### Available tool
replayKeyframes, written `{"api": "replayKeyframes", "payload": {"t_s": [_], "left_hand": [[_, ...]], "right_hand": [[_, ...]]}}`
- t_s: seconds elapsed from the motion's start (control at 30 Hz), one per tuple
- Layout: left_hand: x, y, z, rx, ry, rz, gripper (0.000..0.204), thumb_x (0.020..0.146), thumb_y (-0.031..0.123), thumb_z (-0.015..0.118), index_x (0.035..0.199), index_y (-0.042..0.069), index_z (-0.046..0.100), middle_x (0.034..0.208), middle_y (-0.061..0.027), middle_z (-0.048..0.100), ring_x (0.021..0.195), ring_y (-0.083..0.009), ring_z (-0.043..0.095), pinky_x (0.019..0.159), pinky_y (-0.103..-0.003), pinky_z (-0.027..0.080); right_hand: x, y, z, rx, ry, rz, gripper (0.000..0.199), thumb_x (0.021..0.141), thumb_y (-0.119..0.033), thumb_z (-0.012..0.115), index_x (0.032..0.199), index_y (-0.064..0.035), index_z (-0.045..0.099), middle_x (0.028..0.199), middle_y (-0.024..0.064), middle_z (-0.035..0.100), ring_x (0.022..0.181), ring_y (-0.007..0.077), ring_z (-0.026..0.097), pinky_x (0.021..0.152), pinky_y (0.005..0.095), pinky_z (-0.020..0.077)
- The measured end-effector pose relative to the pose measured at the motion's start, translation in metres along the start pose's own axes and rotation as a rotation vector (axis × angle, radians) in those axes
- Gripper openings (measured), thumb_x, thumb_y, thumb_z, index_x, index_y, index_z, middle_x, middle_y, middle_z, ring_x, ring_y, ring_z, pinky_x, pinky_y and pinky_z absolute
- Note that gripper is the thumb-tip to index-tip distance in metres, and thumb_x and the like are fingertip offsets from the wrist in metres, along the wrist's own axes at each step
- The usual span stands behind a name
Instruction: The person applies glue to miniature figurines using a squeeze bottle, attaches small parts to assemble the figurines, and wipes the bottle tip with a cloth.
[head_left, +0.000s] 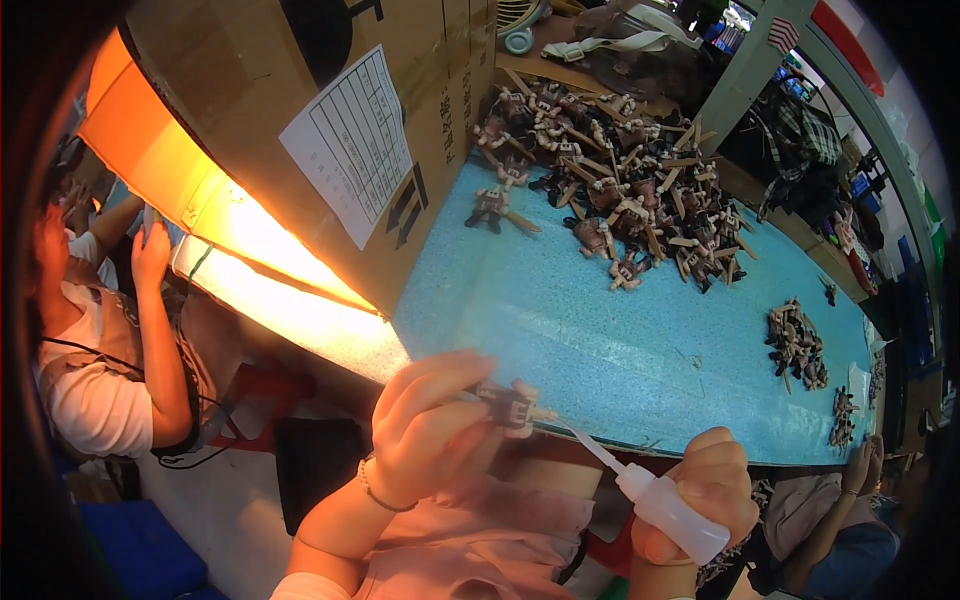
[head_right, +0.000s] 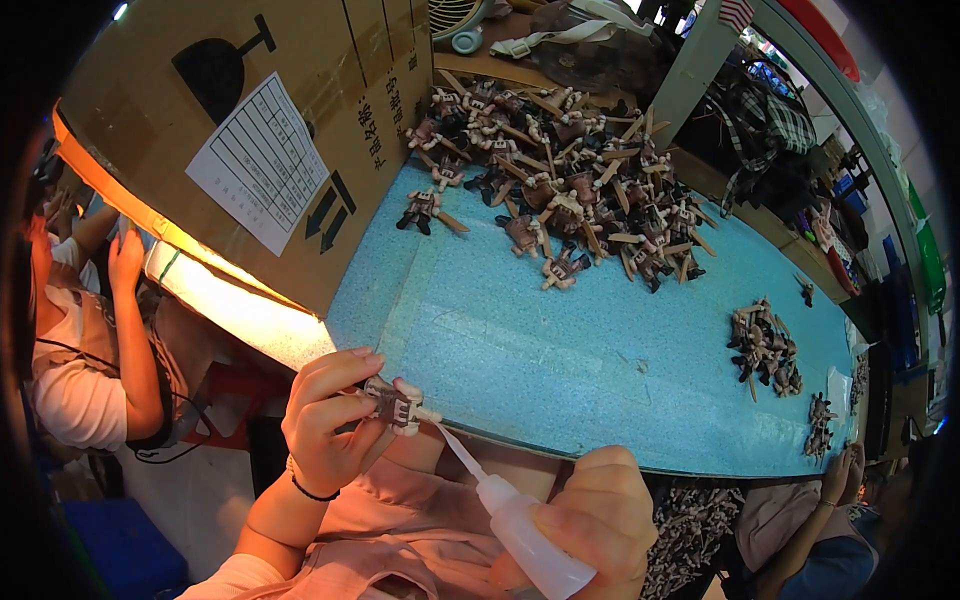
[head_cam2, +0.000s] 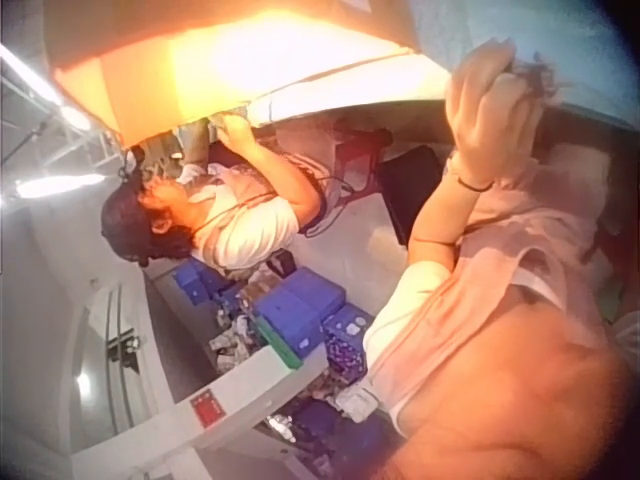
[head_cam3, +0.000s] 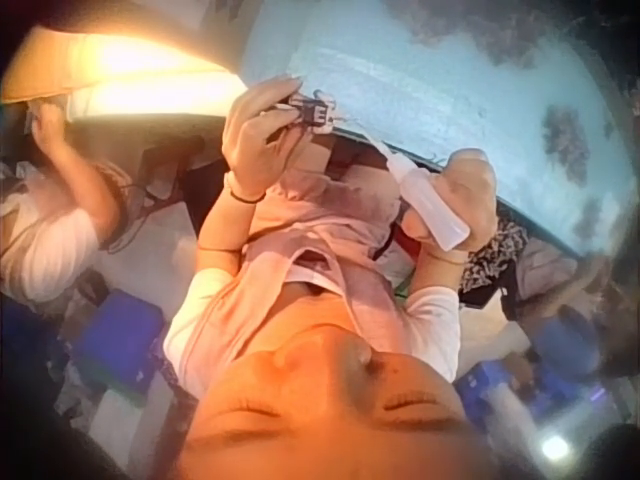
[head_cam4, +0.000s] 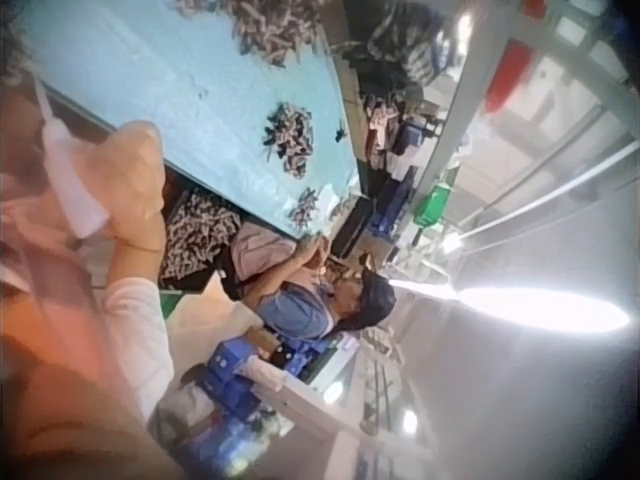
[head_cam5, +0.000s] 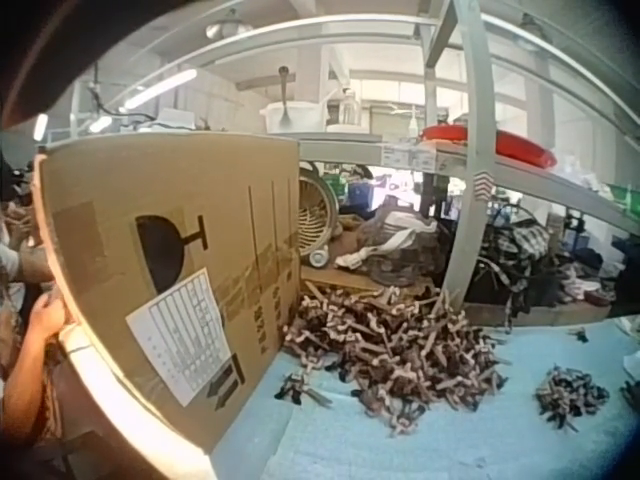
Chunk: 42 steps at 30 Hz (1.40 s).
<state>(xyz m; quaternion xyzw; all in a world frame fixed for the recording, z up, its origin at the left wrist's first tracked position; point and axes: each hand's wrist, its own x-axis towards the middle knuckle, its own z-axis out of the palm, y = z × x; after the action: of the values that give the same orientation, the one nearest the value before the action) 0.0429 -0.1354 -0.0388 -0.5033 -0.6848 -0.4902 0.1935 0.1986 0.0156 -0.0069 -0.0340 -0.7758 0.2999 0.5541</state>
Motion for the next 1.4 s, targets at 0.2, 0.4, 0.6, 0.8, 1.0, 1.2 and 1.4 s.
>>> {"api": "replayKeyframes", "payload": {"t_s": [0.2, 0.4, 0.6, 0.8, 1.0, 1.2, 1.4], "left_hand": [[0.001, -0.001, -0.002, 0.004, 0.003, -0.010, 0.045, 0.059, -0.003, 0.076, 0.090, 0.007, 0.045, 0.103, -0.0150, 0.060, 0.095, -0.0317, 0.060, 0.079, -0.038, 0.051], [0.000, -0.003, -0.003, -0.005, 0.002, -0.010, 0.044, 0.059, -0.004, 0.075, 0.090, 0.007, 0.045, 0.103, -0.0153, 0.061, 0.096, -0.0323, 0.059, 0.080, -0.039, 0.051], [0.001, -0.007, -0.001, -0.057, 0.059, 0.001, 0.037, 0.058, -0.002, 0.074, 0.087, 0.005, 0.051, 0.101, -0.0164, 0.062, 0.088, -0.0311, 0.062, 0.070, -0.035, 0.052], [-0.002, -0.008, 0.000, -0.149, 0.047, -0.048, 0.037, 0.059, -0.004, 0.073, 0.088, 0.003, 0.051, 0.103, -0.0186, 0.062, 0.090, -0.0321, 0.062, 0.072, -0.036, 0.052], [-0.006, -0.009, 0.001, -0.215, 0.035, -0.097, 0.037, 0.060, -0.005, 0.072, 0.089, 0.003, 0.051, 0.104, -0.0197, 0.062, 0.089, -0.0320, 0.063, 0.072, -0.036, 0.052], [-0.010, -0.003, 0.003, -0.525, -0.009, -0.284, 0.033, 0.069, -0.012, 0.065, 0.093, 0.002, 0.046, 0.111, -0.0226, 0.056, 0.090, -0.0251, 0.062, 0.076, -0.032, 0.051], [-0.010, -0.004, 0.004, -0.674, -0.026, -0.309, 0.031, 0.074, -0.012, 0.063, 0.095, 0.000, 0.044, 0.113, -0.0237, 0.054, 0.092, -0.0238, 0.062, 0.079, -0.033, 0.051]], "right_hand": [[-0.003, -0.001, -0.001, 0.010, 0.000, 0.029, 0.055, 0.073, -0.058, 0.066, 0.083, -0.0068, 0.046, 0.063, 0.0004, 0.043, 0.054, 0.0146, 0.040, 0.050, 0.0285, 0.0276], [-0.004, -0.001, -0.001, 0.065, 0.039, 0.020, 0.055, 0.071, -0.056, 0.068, 0.079, -0.0061, 0.047, 0.061, 0.0002, 0.042, 0.053, 0.0146, 0.039, 0.049, 0.0286, 0.0261], [-0.005, 0.000, -0.003, 0.086, 0.034, -0.025, 0.053, 0.073, -0.054, 0.068, 0.083, -0.0062, 0.047, 0.061, 0.0003, 0.043, 0.053, 0.0144, 0.039, 0.049, 0.0284, 0.0257], [-0.005, 0.003, -0.004, 0.113, -0.023, -0.079, 0.052, 0.074, -0.054, 0.067, 0.085, -0.0065, 0.047, 0.063, 0.0003, 0.044, 0.053, 0.0141, 0.040, 0.048, 0.0280, 0.0262], [0.006, -0.004, 0.004, 0.081, -0.057, -0.106, 0.052, 0.075, -0.054, 0.067, 0.084, -0.0066, 0.047, 0.063, 0.0005, 0.045, 0.052, 0.0141, 0.040, 0.048, 0.0280, 0.0260], [0.006, -0.008, 0.007, 0.079, 0.008, -0.075, 0.052, 0.076, -0.054, 0.065, 0.087, -0.0070, 0.046, 0.064, 0.0008, 0.044, 0.054, 0.0140, 0.041, 0.050, 0.0280, 0.0265], [0.004, -0.005, 0.004, 0.112, -0.061, -0.062, 0.052, 0.076, -0.053, 0.065, 0.088, -0.0067, 0.046, 0.064, 0.0011, 0.045, 0.055, 0.0145, 0.042, 0.051, 0.0275, 0.0274]]}}
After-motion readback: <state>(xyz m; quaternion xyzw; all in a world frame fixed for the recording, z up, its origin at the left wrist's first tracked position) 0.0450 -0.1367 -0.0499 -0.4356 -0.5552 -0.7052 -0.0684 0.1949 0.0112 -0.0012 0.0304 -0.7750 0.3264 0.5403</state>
